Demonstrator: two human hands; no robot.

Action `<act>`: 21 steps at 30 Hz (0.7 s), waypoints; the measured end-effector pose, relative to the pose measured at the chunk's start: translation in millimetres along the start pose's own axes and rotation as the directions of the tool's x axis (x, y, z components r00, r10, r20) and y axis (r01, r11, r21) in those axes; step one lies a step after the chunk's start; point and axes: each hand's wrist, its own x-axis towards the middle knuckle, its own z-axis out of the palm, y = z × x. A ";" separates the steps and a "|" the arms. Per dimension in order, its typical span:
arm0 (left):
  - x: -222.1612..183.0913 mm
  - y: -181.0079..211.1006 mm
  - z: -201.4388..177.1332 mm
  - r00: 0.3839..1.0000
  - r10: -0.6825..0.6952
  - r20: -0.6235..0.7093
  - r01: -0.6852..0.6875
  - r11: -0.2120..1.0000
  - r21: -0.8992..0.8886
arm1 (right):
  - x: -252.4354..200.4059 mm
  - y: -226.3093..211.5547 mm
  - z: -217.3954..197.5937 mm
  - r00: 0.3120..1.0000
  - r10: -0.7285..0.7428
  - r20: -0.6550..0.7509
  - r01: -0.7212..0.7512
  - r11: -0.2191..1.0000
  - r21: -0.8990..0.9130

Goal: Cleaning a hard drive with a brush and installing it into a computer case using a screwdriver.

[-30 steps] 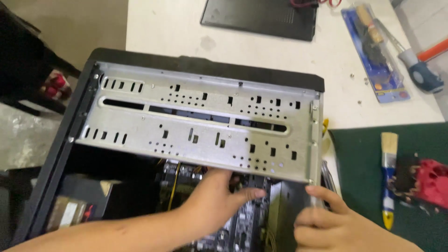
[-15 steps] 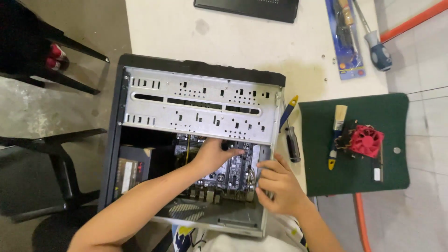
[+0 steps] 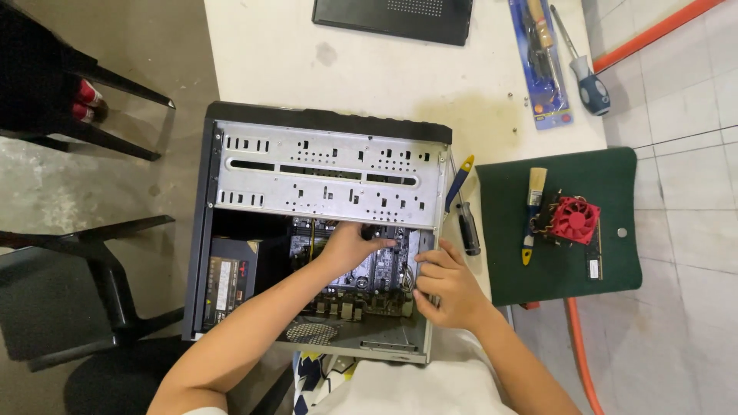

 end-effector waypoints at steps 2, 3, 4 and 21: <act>-1.8 -5.8 0.7 1.000 -0.027 0.014 0.027 1.000 0.010 | 0.5 0.2 0.0 1.000 0.001 0.004 -0.001 1.000 0.000; -2.9 -1.1 -1.2 0.999 -0.039 0.017 0.038 0.999 0.010 | 0.2 -0.1 0.2 1.000 0.006 0.007 -0.006 1.000 -0.004; -3.9 3.4 -2.8 0.999 -0.050 0.021 0.049 0.999 0.009 | -0.4 -0.4 0.5 1.000 0.011 0.011 -0.011 1.000 -0.008; -5.3 23.5 -7.7 0.995 -0.081 0.065 0.082 0.997 -0.007 | -4.0 5.3 4.7 1.000 0.020 -0.004 -0.020 1.000 -0.002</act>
